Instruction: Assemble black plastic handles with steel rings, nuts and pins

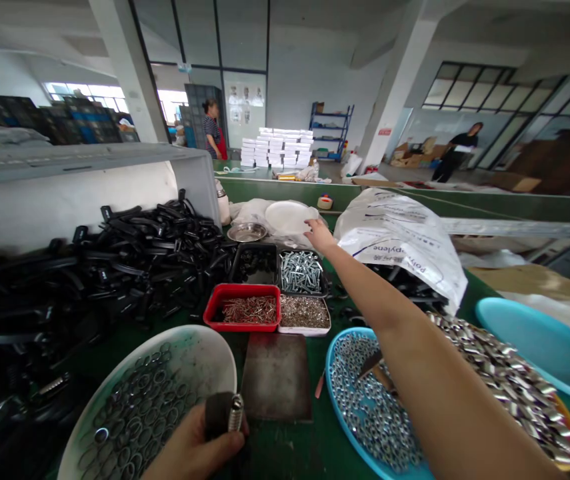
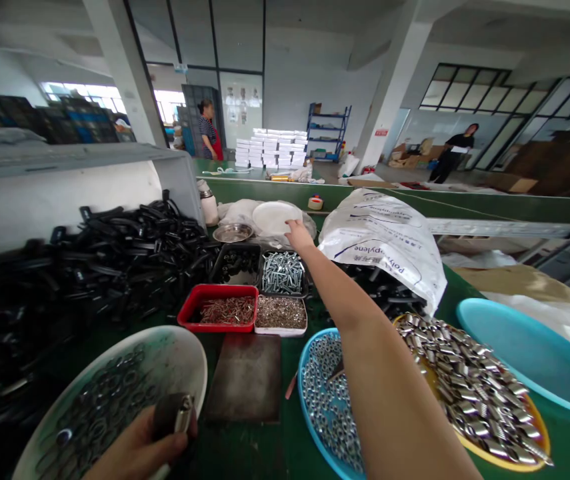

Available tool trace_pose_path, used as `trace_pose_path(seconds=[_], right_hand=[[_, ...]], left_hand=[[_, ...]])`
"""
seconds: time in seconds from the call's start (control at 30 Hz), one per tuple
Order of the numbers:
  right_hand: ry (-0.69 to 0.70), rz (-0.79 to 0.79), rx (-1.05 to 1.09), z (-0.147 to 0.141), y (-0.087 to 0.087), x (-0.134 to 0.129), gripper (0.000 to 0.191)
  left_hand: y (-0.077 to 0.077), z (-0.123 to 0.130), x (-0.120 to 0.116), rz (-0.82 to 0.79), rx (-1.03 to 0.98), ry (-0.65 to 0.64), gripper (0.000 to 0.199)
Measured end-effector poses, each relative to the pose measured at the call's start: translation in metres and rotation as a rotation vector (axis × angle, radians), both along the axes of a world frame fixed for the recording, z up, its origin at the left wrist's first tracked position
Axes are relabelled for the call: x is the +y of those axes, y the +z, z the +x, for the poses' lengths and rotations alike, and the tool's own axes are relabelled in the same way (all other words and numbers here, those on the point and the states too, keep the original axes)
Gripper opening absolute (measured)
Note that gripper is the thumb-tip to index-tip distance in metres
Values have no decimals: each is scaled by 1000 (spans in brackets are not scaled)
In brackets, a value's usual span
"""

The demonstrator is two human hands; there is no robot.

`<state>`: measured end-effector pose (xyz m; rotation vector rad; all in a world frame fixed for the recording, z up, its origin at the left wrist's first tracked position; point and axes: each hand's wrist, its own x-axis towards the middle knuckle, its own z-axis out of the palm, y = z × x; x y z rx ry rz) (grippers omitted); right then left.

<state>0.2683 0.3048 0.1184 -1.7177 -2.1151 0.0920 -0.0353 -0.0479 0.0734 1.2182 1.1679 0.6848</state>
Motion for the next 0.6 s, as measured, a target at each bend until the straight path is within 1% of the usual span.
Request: trace_pose_path(seconds=[0.07,0.13,0.23,0.3,0.37,0.43,0.53,0.6], right_hand=[[27,-76,-68,17,-15,-24,28],[34,-153,-120,39,-36,-59,18],[-29,-228,-140,68,-71,-111,16],[-96,-247,-120,77,-90,-133,17],[-169,-242,-79,77,-102,-141,22],[-245,-220,-20,71,-105,-136,30],[-320,-213,97,58,-96,-116,33],[-327,-253,187,51,-88,-104,33]], left_hand=[[8,2,8,32,27,-8,39],[14,6,15,92,59,-54,31],[23,14,18,219,114,-155,23],[29,20,14,325,195,-197,21],[33,22,4,428,295,-201,19],[34,20,-10,485,362,-166,19],[29,10,-37,480,384,-63,25],[24,2,-54,461,386,18,29]])
